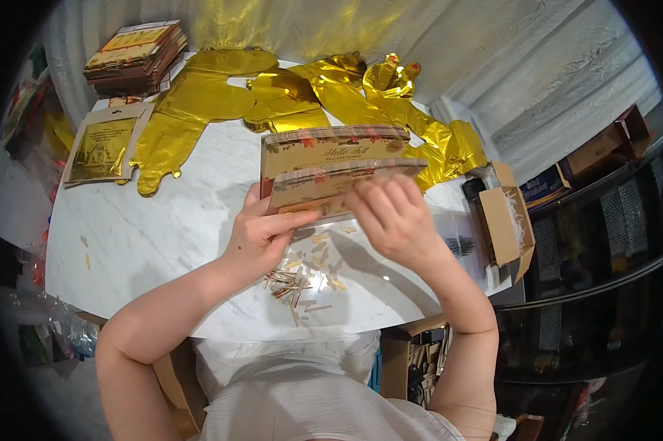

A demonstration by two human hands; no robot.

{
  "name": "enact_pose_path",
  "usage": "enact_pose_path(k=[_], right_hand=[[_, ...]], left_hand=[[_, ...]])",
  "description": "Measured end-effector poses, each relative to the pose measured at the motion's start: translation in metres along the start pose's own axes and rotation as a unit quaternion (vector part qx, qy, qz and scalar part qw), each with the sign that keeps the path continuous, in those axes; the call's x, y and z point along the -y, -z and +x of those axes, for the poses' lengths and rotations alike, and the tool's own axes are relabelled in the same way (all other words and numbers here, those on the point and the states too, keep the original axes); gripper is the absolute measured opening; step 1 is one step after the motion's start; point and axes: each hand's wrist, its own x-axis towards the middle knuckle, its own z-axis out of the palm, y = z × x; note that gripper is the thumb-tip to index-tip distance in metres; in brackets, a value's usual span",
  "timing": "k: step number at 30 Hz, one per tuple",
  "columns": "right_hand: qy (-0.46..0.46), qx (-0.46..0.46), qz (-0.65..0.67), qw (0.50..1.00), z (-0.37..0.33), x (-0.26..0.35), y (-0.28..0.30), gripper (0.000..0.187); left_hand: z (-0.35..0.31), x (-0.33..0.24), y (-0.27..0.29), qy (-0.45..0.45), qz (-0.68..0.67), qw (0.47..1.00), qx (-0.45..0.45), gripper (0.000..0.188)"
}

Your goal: Sorting through a stack of paper signs and gold foil balloons on a marble-top table.

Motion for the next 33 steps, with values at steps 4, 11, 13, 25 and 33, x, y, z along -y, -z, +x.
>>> enact_pose_path(k=[4,11,13,25,33], right_hand=[[-0.009,-0.013,0.120,0.993,-0.002,0.003,0.010,0.026],[-0.113,-0.160,0.106,0.975,-0.002,-0.003,-0.003,0.037],[-0.110,-0.162,0.104,0.975,-0.002,-0.003,0.003,0.035],[-0.136,-0.129,0.175,0.967,-0.014,0.006,0.012,0.030],[-0.134,-0.038,0.170,0.976,-0.009,0.008,0.042,0.024]], left_hand=[[0.002,-0.001,0.001,-0.002,0.005,1.000,0.000,0.052],[0.001,0.000,0.002,0.000,-0.003,1.000,0.013,0.050],[0.001,0.000,0.001,-0.008,-0.008,1.000,0.012,0.050],[-0.005,0.013,0.005,-0.040,-0.012,0.998,0.052,0.035],[-0.003,0.008,0.007,-0.053,-0.020,0.994,0.089,0.026]])
